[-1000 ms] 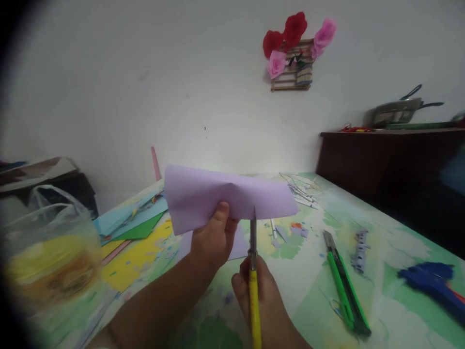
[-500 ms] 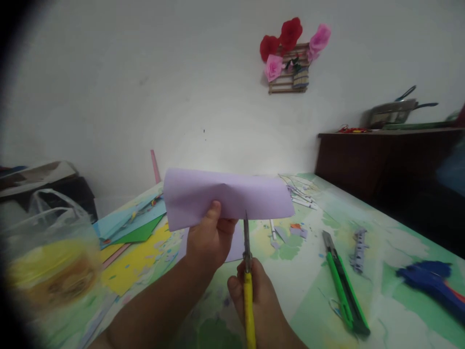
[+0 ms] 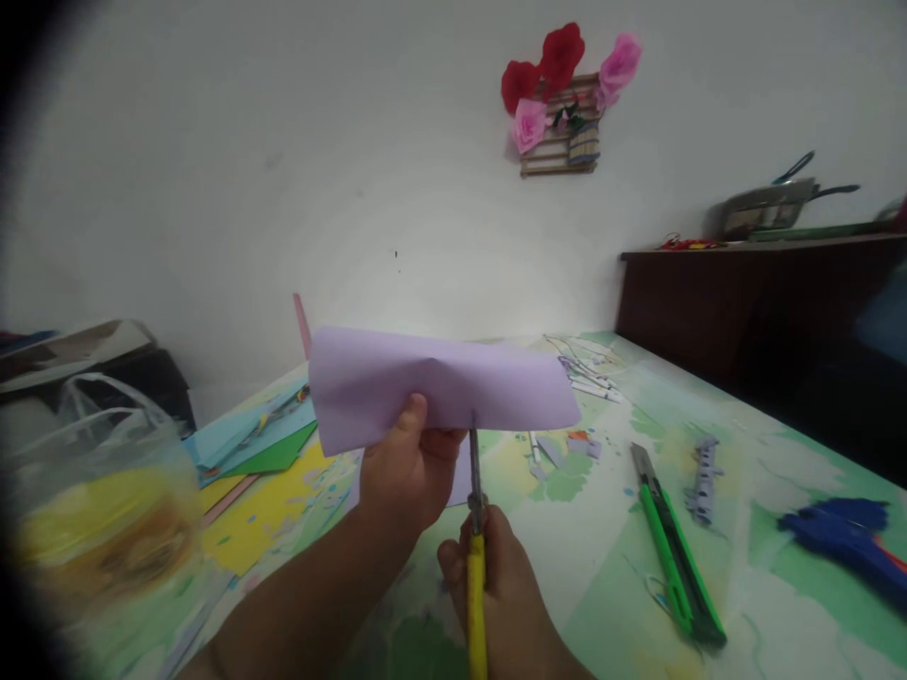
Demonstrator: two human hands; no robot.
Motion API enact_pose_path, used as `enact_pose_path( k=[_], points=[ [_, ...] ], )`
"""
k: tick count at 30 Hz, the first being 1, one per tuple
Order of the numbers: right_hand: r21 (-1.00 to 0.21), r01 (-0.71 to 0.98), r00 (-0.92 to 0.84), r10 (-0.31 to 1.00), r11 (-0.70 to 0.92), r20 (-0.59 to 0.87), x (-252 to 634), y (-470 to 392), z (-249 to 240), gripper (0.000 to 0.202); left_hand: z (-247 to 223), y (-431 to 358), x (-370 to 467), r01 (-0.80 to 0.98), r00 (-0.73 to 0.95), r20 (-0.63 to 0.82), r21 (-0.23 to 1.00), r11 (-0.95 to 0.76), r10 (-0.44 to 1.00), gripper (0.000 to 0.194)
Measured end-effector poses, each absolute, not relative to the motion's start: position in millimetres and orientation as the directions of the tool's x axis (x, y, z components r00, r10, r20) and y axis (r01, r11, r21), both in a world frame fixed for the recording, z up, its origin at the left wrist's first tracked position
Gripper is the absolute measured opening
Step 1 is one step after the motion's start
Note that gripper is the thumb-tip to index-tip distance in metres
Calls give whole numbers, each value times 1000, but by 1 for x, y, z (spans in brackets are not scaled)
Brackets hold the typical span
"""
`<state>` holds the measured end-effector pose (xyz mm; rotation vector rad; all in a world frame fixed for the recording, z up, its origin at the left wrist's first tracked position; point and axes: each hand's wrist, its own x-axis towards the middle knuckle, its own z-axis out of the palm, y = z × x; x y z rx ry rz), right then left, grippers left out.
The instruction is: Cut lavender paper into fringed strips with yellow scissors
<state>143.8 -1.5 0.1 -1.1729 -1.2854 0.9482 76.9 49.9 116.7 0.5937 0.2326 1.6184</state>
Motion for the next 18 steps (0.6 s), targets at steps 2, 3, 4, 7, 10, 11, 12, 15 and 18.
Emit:
enact_pose_path(
  k=[2,3,4,7,10,11,12,15,18],
  points=[
    [-978,112,106,977,175,187,144,0,-1,30,116,50,77,-860,-18,258,489,-146,966,51],
    [-978,119,112,977,169,183,145,0,-1,29,115,50,77,-857,-13,267,494,-148,964,52],
    [-978,124,118,976,166,181,145,1,-1,29,115,51,77,-854,-10,277,498,-153,961,53],
    [-976,142,129,975,164,182,145,3,-3,28,114,51,77,-842,-3,304,513,-166,953,52],
    [-973,157,131,973,167,188,143,2,-3,28,114,50,78,-830,4,299,534,-163,954,49],
    [-972,163,131,973,168,190,143,2,-2,29,114,50,78,-827,6,290,539,-158,957,48],
    [-971,169,131,973,167,190,143,2,-1,30,115,49,78,-827,6,277,542,-151,961,47],
    [-969,188,127,974,161,187,143,3,2,32,115,48,78,-833,1,244,537,-134,970,48],
    [-967,201,120,976,157,183,144,4,5,34,115,48,78,-837,3,239,532,-129,971,50]
  ],
)
